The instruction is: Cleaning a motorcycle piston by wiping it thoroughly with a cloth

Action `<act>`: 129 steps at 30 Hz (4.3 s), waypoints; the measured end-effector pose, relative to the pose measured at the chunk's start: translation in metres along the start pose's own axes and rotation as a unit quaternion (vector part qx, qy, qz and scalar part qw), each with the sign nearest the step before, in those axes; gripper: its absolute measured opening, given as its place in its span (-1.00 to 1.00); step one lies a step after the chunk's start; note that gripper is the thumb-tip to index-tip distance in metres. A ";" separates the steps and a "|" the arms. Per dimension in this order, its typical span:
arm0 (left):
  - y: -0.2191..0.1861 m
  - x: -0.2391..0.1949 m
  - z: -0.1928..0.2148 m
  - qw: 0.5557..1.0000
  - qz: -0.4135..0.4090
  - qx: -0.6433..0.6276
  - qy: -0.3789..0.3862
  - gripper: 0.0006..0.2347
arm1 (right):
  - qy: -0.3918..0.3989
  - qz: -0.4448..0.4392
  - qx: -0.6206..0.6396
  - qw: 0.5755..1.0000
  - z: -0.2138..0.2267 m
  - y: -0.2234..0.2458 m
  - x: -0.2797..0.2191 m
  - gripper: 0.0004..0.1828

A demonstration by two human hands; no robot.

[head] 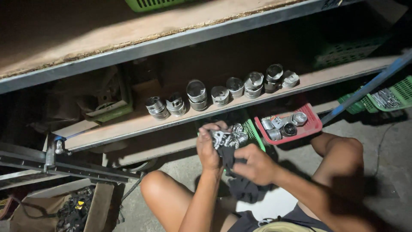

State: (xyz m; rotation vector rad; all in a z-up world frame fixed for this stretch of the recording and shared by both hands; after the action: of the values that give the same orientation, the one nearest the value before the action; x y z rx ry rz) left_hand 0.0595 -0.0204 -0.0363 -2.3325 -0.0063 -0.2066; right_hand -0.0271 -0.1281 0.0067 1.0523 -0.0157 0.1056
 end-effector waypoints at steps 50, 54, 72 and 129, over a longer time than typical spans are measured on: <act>0.012 -0.044 0.000 0.720 -0.043 0.560 0.407 -0.75 | -0.141 -0.009 -0.191 0.971 0.053 -0.035 -0.042 -0.83; 0.015 -0.021 0.029 0.742 -0.005 0.580 0.337 -0.80 | -0.254 -0.013 -0.398 0.882 0.165 -0.030 -0.053 -0.67; 0.205 -0.004 0.084 0.680 0.217 0.624 0.319 -0.79 | -0.345 -0.316 -0.051 0.882 0.091 -0.126 -0.011 -0.76; -0.070 0.024 -0.091 0.931 -0.033 -0.216 0.292 -0.34 | -0.270 -0.003 0.102 0.957 0.040 0.021 -0.044 -0.71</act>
State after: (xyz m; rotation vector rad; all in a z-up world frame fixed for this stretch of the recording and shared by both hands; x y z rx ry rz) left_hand 0.0653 -0.0383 0.0791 -2.6104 0.2826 -1.0171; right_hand -0.0710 -0.1564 0.0419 1.2621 -0.5064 -0.1937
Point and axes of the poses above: each hand's wrist, its own x-axis towards the middle knuckle, its own z-axis out of the back of the hand, y = z × x, the point moved 4 cm from there along x, towards the middle knuckle, and after that the axes turned 7 degrees about -z, right-handed, at the moved point
